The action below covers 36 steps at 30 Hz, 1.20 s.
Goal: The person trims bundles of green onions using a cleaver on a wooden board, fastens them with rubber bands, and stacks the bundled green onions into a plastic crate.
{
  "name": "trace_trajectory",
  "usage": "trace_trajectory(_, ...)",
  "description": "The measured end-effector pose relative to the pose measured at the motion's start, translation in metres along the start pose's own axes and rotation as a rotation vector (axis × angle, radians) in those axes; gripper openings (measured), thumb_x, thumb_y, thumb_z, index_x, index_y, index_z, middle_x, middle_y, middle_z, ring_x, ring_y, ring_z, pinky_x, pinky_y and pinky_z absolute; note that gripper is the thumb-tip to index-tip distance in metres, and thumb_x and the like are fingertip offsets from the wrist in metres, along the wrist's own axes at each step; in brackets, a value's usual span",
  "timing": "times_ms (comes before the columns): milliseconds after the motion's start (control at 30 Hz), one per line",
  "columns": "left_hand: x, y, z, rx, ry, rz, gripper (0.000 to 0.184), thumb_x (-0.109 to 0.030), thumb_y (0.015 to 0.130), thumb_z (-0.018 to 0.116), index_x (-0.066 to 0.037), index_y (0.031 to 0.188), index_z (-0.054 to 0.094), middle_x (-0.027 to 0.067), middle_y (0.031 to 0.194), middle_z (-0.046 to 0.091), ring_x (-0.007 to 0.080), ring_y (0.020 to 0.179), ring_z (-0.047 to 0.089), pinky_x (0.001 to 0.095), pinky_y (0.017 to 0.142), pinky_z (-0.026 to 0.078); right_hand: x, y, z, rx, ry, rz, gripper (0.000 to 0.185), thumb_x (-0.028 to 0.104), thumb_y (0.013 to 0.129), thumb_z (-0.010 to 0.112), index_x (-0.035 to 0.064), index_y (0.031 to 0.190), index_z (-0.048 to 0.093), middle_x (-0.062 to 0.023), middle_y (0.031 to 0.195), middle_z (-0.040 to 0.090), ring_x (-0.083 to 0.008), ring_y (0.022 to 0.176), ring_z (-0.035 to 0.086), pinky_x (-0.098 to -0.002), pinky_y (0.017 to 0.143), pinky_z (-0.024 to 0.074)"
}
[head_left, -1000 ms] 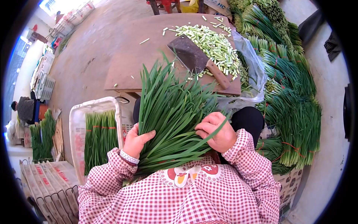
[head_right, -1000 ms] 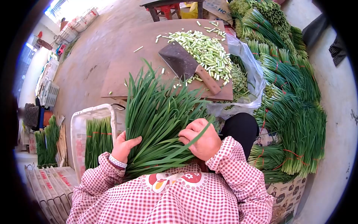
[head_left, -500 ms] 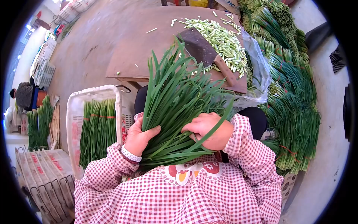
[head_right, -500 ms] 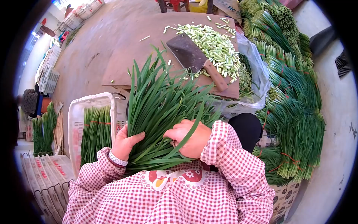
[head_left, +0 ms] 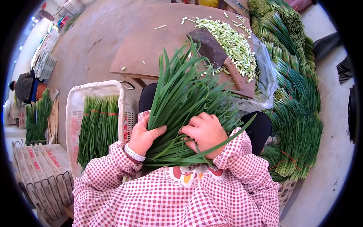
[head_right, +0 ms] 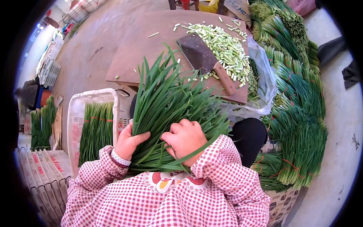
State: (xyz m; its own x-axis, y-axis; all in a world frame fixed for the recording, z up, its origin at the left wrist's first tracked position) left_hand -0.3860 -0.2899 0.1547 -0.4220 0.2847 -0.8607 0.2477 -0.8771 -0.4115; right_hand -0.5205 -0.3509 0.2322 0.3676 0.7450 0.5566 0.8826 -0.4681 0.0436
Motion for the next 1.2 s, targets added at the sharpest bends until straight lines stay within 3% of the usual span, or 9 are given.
trace_trajectory(133,0.0,0.0,0.002,-0.003,0.007,-0.004,0.035,0.003,0.081,0.066,-0.001,0.114,0.057,0.0062,0.107,0.065,0.0136,0.094,0.061,0.0292,0.086,0.05,0.011,-0.001,-0.009,-0.108,-0.011,-0.035,0.02,0.025,0.069,0.073,0.0153,0.086,0.069,-0.0007,0.084,0.059,-0.0239,0.086,0.053,-0.0394,0.073,0.0401)
trace_trajectory(233,0.003,0.0,0.0,-0.004,0.016,0.014,0.035,0.004,0.081,0.066,-0.001,0.114,0.057,0.0067,0.107,0.065,0.0138,0.094,0.061,0.0291,0.085,0.05,0.01,-0.002,0.008,0.03,-0.016,-0.016,0.021,0.029,0.07,0.072,0.0156,0.086,0.07,-0.001,0.084,0.059,-0.0232,0.085,0.053,-0.0389,0.073,0.0401)
trace_trajectory(533,0.005,0.001,0.0,-0.029,0.029,-0.025,0.036,0.003,0.08,0.066,-0.001,0.114,0.057,0.0068,0.107,0.065,0.0137,0.093,0.061,0.0285,0.085,0.049,0.023,-0.001,0.015,-0.004,-0.023,-0.05,0.022,0.026,0.069,0.072,0.0163,0.089,0.068,-0.0001,0.081,0.057,-0.0223,0.086,0.053,-0.0382,0.071,0.0412)
trace_trajectory(667,0.002,0.001,-0.001,-0.033,0.041,0.007,0.037,0.003,0.08,0.066,-0.001,0.115,0.057,0.0067,0.107,0.065,0.0136,0.093,0.061,0.0287,0.085,0.049,0.031,-0.002,0.02,-0.11,-0.127,-0.078,0.017,0.024,0.068,0.068,0.0181,0.083,0.065,0.0013,0.075,0.051,-0.021,0.082,0.054,-0.0362,0.067,0.0414)
trace_trajectory(700,0.002,0.001,-0.004,-0.051,0.076,0.009,0.037,0.003,0.08,0.066,-0.001,0.115,0.057,0.0067,0.107,0.065,0.0136,0.094,0.061,0.0288,0.085,0.049,0.033,-0.002,0.019,-0.118,-0.147,-0.091,0.011,0.024,0.073,0.059,0.015,0.076,0.064,0.0009,0.078,0.055,-0.0189,0.079,0.055,-0.036,0.066,0.0426)
trace_trajectory(867,0.0,-0.002,-0.003,-0.056,0.028,-0.018,0.035,0.004,0.08,0.065,-0.003,0.114,0.059,0.0052,0.106,0.065,0.0134,0.094,0.06,0.0285,0.085,0.049,0.031,-0.001,0.027,-0.048,-0.137,-0.11,0.013,0.024,0.076,0.058,0.0135,0.08,0.065,0.0017,0.08,0.055,-0.0175,0.081,0.055,-0.0324,0.064,0.0436)
trace_trajectory(933,-0.001,-0.001,-0.003,-0.039,0.032,0.004,0.032,0.003,0.082,0.062,-0.004,0.113,0.058,0.0066,0.107,0.065,0.016,0.094,0.062,0.0307,0.085,0.049,0.032,-0.007,0.023,-0.26,-0.025,-0.179,0.013,0.025,0.068,0.066,0.0155,0.077,0.063,0.0008,0.074,0.048,-0.0199,0.078,0.053,-0.0347,0.066,0.0443)
trace_trajectory(1133,0.004,-0.001,-0.002,-0.039,0.01,-0.021,0.032,0.004,0.081,0.064,-0.004,0.111,0.06,0.0047,0.106,0.065,0.0129,0.093,0.061,0.0283,0.085,0.048,0.018,-0.017,0.014,-0.41,0.339,-0.174,0.014,0.008,0.068,0.067,0.0087,0.081,0.061,-0.0024,0.08,0.056,-0.0208,0.076,0.054,-0.0335,0.067,0.0454)
trace_trajectory(1200,0.002,-0.002,-0.001,-0.039,0.006,-0.025,0.032,0.004,0.081,0.064,-0.004,0.112,0.06,0.0048,0.106,0.065,0.013,0.093,0.061,0.0283,0.086,0.048,-0.018,-0.023,-0.011,-0.548,0.469,0.049,0.01,0.006,0.073,0.067,0.0071,0.081,0.061,-0.006,0.078,0.056,-0.0229,0.074,0.055,-0.0341,0.067,0.0454)
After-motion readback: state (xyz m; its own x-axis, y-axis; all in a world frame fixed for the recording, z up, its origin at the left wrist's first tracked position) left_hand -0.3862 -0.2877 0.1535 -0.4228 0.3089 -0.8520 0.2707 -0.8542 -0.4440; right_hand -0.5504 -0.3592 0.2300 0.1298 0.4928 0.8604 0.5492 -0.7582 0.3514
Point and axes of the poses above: each hand's wrist, its own y-axis towards the middle knuckle, its own z-axis out of the palm, x = y × z, the point moved 10 cm from there along y, towards the middle knuckle
